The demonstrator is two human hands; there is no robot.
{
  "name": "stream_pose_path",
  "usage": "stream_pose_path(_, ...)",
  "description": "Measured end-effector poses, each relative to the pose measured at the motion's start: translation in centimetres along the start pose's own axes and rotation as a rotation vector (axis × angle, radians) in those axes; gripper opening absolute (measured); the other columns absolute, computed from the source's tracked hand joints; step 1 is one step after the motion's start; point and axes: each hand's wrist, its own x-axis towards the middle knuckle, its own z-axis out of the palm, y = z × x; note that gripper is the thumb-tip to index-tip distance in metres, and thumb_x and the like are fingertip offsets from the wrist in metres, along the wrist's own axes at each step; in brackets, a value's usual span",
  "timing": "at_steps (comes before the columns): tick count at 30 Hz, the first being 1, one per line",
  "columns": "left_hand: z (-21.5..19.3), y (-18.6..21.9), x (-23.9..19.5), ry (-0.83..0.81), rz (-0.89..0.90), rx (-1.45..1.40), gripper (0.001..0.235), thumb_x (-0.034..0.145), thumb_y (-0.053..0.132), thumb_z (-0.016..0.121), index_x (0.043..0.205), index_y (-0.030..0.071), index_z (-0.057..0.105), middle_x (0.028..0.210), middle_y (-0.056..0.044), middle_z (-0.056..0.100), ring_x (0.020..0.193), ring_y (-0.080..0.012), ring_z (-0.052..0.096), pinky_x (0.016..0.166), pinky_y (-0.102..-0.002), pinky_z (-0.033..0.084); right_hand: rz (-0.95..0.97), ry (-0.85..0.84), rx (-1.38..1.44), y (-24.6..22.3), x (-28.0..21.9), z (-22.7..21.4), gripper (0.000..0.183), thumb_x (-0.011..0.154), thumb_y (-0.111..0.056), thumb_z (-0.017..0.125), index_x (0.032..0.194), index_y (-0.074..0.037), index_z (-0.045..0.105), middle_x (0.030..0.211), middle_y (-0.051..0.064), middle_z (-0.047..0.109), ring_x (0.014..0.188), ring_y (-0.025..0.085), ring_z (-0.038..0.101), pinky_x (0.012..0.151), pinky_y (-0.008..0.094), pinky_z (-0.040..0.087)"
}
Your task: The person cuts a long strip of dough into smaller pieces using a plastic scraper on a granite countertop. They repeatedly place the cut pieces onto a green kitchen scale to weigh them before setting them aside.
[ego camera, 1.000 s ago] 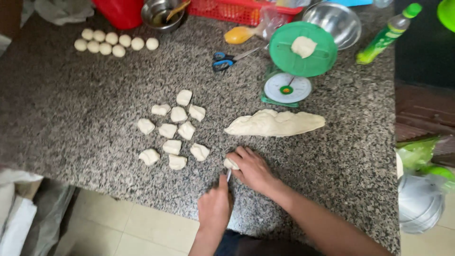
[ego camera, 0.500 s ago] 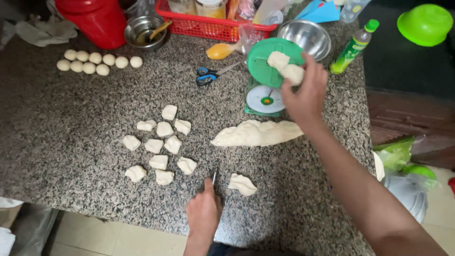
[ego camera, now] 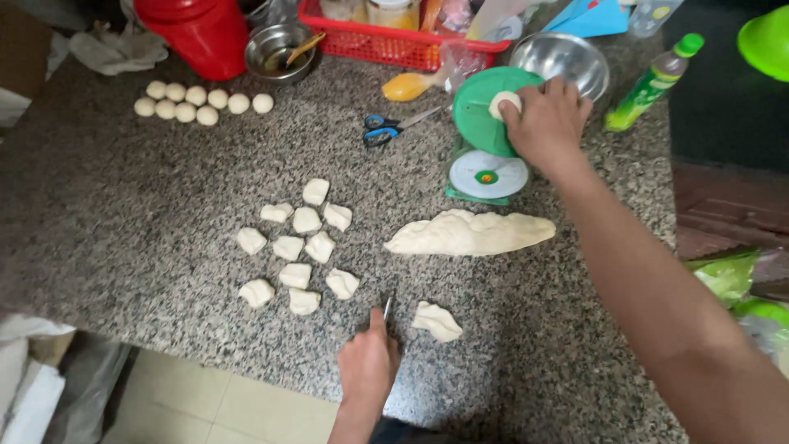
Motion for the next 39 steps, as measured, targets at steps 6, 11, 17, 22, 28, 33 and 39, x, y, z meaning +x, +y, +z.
stream_pose_path(6,0.1,-0.3,0.0,0.019,0.045,-0.024,0.049,0.111,0.024,0.064,0.158,0.015,0.054,0.103,-0.025,0.089,0.092,-0.0588,0.086,0.083,-0.077,0.065,-0.264,0.247,0.218,-5.2,-5.5,-4.9,0.041,0.118,-0.021,0.1,0.125,-0.013,0.061,0.112,0.009,0.071,0.115,0.041,0.064,0.099,0.056,0.043)
stream_pose_path(11,-0.8,3.5,-3.4,-0.031,0.185,-0.322,0.043,0.111,0.007,0.065,0.154,0.013,0.063,0.104,-0.017,0.088,0.083,-0.0402,0.09,0.081,-0.058,0.079,0.149,-0.137,0.943,-6.5,-16.8,-5.6,0.048,0.121,-0.021,0.077,0.166,-0.016,0.062,0.118,0.012,0.081,0.087,0.023,0.074,0.069,0.041,0.057)
stream_pose_path(17,1.6,8.6,-4.5,-0.045,0.202,-0.317,0.053,0.112,0.018,0.063,0.164,0.012,0.056,0.103,-0.031,0.085,0.089,-0.0643,0.081,0.086,-0.083,0.06,0.729,-0.642,1.025,-4.9,-29.1,-1.9,0.048,0.125,-0.029,0.062,0.171,-0.032,0.075,0.149,0.009,0.081,0.114,0.024,0.07,0.094,0.039,0.059)
stream_pose_path(22,1.8,10.1,-4.3,-0.158,0.125,-0.254,0.044,0.11,0.012,0.068,0.151,0.007,0.054,0.108,-0.027,0.088,0.096,-0.0622,0.084,0.091,-0.078,0.066,0.388,-0.892,0.614,-3.3,-36.0,2.3,0.05,0.119,-0.037,0.073,0.169,-0.038,0.068,0.137,0.001,0.095,0.087,0.018,0.079,0.072,0.028,0.063)
stream_pose_path(28,1.9,10.9,-3.7,-0.244,0.077,-0.217,0.053,0.112,0.028,0.067,0.159,0.016,0.047,0.112,-0.032,0.085,0.108,-0.068,0.079,0.096,-0.08,0.058,-0.172,-0.604,0.544,-3.4,-41.1,8.2,0.052,0.115,-0.037,0.07,0.163,-0.019,0.066,0.176,0.011,0.054,0.132,0.041,0.078,0.096,0.062,0.07)
stream_pose_path(33,1.6,13.2,-0.4,-0.096,0.152,-0.361,0.021,0.111,0.022,0.062,0.129,0.01,0.058,0.115,-0.025,0.082,0.107,-0.0593,0.08,0.085,-0.077,0.06,-0.141,-0.554,0.626,-3.1,-41.6,9.9,0.084,0.114,-0.037,0.06,0.19,-0.01,0.035,0.184,0.017,0.049,0.146,0.046,0.072,0.105,0.063,0.066)
stream_pose_path(39,2.6,10.0,-2.1,-0.086,0.211,-0.35,0.031,0.111,0.023,0.064,0.138,0.013,0.054,0.112,-0.034,0.083,0.098,-0.071,0.077,0.087,-0.082,0.058,-0.27,-0.393,0.53,1.2,-43.9,13.2,0.033,0.105,-0.049,0.087,0.123,-0.021,0.084,0.112,0.011,0.082,0.11,0.04,0.079,0.097,0.054,0.059)
